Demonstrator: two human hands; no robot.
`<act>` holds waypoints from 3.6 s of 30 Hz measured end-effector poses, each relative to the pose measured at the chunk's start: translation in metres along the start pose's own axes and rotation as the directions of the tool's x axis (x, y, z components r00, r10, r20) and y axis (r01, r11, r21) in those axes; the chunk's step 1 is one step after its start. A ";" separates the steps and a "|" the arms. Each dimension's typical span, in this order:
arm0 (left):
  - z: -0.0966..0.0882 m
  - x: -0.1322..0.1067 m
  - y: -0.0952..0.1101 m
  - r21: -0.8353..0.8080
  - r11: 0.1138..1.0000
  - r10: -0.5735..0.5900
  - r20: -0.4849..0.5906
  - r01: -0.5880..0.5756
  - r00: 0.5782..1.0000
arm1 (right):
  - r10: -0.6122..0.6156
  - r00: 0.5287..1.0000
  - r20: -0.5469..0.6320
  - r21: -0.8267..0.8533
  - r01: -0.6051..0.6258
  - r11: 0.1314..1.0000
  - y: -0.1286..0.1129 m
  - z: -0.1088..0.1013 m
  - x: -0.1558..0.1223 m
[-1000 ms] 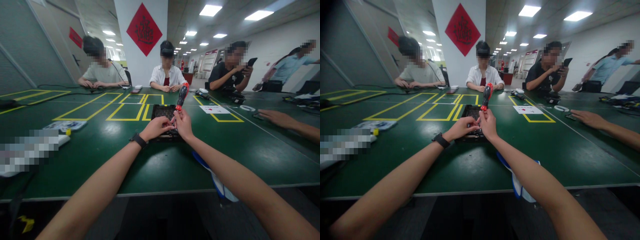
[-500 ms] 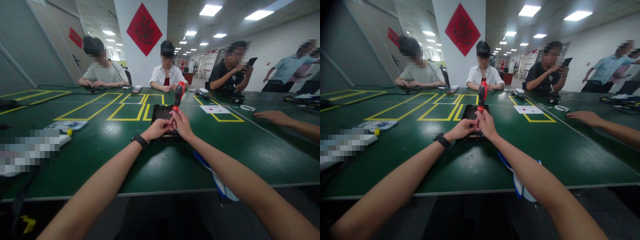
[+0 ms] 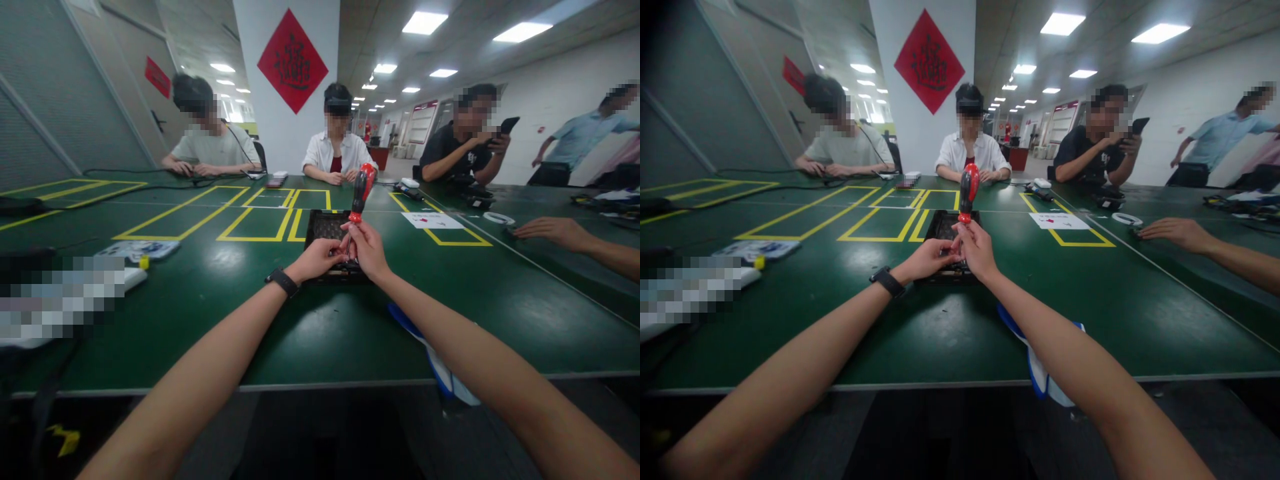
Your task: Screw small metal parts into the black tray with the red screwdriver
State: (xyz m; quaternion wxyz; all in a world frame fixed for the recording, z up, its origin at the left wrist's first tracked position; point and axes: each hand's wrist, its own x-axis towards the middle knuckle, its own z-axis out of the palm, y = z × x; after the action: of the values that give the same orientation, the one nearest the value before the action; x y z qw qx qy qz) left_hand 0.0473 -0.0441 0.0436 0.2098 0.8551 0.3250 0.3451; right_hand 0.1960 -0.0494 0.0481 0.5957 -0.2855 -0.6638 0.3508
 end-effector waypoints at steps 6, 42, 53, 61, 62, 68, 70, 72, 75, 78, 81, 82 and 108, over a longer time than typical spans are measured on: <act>0.001 0.001 0.000 -0.092 0.994 0.066 0.029 -0.063 0.997 | 0.003 0.999 0.037 0.032 -0.004 0.999 -0.001 -0.001 -0.001; 0.001 0.001 -0.005 -0.045 0.999 0.010 0.014 -0.009 1.000 | 0.040 0.999 -0.003 0.066 -0.040 0.997 0.007 -0.003 0.006; 0.000 0.001 -0.005 -0.089 0.996 0.015 0.009 -0.014 1.000 | 0.061 0.993 0.104 0.056 -0.067 0.996 0.009 -0.004 0.007; 0.003 0.003 -0.008 -0.151 0.987 -0.065 -0.025 0.061 0.998 | 0.060 0.998 0.025 0.003 -0.060 0.998 0.011 -0.003 0.005; 0.003 0.003 -0.008 -0.142 0.989 -0.055 -0.021 0.051 0.998 | 0.062 0.997 0.035 -0.006 -0.062 0.998 0.010 -0.003 0.005; -0.001 0.001 -0.005 -0.127 0.992 0.010 0.030 -0.006 0.999 | 0.070 0.995 0.077 0.044 -0.073 0.996 0.003 -0.003 0.004; -0.003 0.001 -0.004 -0.120 0.993 0.017 0.038 -0.013 0.999 | 0.054 0.995 0.086 0.072 -0.061 0.996 0.002 -0.004 0.005; -0.004 0.001 -0.002 -0.122 0.992 0.031 0.043 -0.026 0.999 | 0.046 0.995 0.089 0.075 -0.053 0.996 0.001 -0.004 0.005; -0.004 0.001 -0.001 -0.153 0.987 0.054 0.056 -0.045 0.997 | 0.054 0.995 0.078 0.054 -0.058 0.997 0.001 -0.004 0.004; -0.002 0.002 -0.002 -0.189 0.981 0.046 0.041 -0.037 0.998 | 0.078 0.995 0.056 0.057 -0.081 0.995 0.000 -0.003 0.003; 0.001 0.003 -0.005 -0.215 0.976 -0.013 0.007 0.014 1.000 | 0.090 0.996 0.011 0.083 -0.091 0.992 0.001 -0.002 0.002; 0.002 0.003 -0.007 -0.207 0.978 -0.039 -0.010 0.036 0.999 | 0.084 0.996 -0.006 0.090 -0.083 0.992 0.002 -0.002 0.003; 0.003 0.001 -0.005 -0.320 0.945 -0.064 0.013 0.064 0.998 | 0.060 0.998 0.024 0.090 -0.062 0.994 0.005 -0.003 0.007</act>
State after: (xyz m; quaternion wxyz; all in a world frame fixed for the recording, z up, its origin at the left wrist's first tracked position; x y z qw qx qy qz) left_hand 0.0475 -0.0402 0.0390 0.3573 0.7991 0.2920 0.3853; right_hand 0.1975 -0.0406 0.0479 0.5901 -0.2745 -0.6442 0.4017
